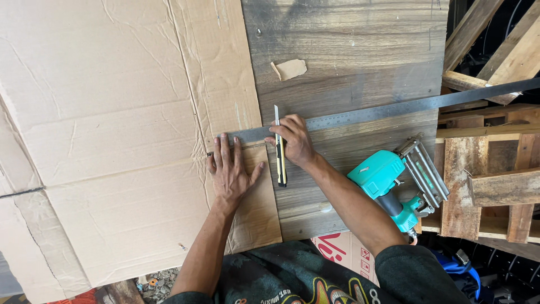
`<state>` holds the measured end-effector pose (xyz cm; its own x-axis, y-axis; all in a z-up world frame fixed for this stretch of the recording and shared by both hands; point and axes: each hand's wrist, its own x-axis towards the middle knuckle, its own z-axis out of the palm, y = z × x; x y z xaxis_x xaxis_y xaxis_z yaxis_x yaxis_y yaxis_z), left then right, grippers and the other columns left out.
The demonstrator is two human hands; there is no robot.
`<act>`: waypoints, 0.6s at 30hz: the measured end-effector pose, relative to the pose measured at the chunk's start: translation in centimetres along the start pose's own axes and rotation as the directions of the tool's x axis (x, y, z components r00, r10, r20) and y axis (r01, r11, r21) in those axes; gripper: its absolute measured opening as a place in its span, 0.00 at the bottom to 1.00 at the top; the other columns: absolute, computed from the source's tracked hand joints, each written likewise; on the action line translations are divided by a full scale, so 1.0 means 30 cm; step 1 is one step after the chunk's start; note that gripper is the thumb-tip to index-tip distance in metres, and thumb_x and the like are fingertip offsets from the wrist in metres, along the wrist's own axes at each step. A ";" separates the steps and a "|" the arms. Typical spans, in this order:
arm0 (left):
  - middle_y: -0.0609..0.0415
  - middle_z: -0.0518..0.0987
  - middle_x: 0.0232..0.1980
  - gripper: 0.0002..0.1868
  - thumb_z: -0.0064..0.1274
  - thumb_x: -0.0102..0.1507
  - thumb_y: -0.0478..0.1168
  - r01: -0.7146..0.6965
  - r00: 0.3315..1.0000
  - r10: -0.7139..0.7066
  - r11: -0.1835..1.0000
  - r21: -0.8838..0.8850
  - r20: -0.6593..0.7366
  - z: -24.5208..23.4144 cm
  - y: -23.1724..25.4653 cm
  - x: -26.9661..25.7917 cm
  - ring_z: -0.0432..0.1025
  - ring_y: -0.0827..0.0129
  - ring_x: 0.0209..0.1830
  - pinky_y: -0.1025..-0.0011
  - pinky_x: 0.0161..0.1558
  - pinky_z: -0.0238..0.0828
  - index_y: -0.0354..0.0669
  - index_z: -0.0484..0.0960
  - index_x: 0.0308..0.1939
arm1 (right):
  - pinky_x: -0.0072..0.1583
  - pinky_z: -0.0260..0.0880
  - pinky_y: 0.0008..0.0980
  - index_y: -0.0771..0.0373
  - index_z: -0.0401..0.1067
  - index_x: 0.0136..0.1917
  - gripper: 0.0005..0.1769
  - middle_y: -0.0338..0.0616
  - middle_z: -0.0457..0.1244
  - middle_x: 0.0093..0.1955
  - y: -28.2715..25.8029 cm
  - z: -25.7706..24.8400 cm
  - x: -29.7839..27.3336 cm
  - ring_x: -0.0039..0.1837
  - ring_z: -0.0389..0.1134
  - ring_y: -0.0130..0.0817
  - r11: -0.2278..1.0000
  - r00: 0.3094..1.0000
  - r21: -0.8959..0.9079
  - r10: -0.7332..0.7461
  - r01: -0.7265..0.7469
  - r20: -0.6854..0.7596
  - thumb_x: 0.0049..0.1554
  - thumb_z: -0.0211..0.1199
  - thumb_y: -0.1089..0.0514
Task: The person uses a metal ruler and a utility knife to cut a large piece of cardboard on a wooden workbench. They align the ruler, score the cardboard multiple times, and then separate the cut sections.
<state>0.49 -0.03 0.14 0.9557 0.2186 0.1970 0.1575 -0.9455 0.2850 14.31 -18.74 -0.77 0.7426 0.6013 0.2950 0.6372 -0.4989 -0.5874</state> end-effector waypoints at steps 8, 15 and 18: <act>0.38 0.64 0.75 0.47 0.38 0.61 0.78 -0.013 0.998 0.012 1.000 -0.022 -0.064 0.001 -0.003 0.007 0.58 0.47 0.76 0.53 0.62 0.51 0.47 0.73 0.69 | 0.59 0.65 0.48 0.55 0.76 0.49 0.13 0.44 0.69 0.49 0.000 -0.015 0.019 0.54 0.68 0.47 0.999 0.999 0.021 -0.030 0.030 0.025 0.59 0.69 0.46; 0.39 0.66 0.74 0.46 0.42 0.59 0.77 -0.024 0.993 0.020 0.999 -0.032 -0.112 0.014 -0.005 0.004 0.60 0.48 0.74 0.54 0.61 0.50 0.47 0.75 0.67 | 0.57 0.66 0.47 0.54 0.77 0.50 0.12 0.43 0.69 0.50 -0.005 -0.031 0.030 0.53 0.68 0.47 0.998 0.998 0.036 -0.047 0.046 0.039 0.58 0.70 0.47; 0.39 0.66 0.73 0.46 0.44 0.59 0.76 -0.037 0.994 0.033 0.999 -0.036 -0.101 0.007 -0.008 0.007 0.59 0.47 0.74 0.53 0.62 0.49 0.46 0.75 0.67 | 0.56 0.66 0.46 0.55 0.77 0.50 0.12 0.45 0.69 0.48 -0.021 -0.046 0.053 0.53 0.68 0.47 0.997 0.997 0.042 -0.066 0.064 0.043 0.59 0.69 0.47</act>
<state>0.71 0.18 -0.08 0.9305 0.2105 0.2998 0.1134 -0.9437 0.3108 15.38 -18.33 1.12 0.6896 0.6592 0.2999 0.6741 -0.4329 -0.5984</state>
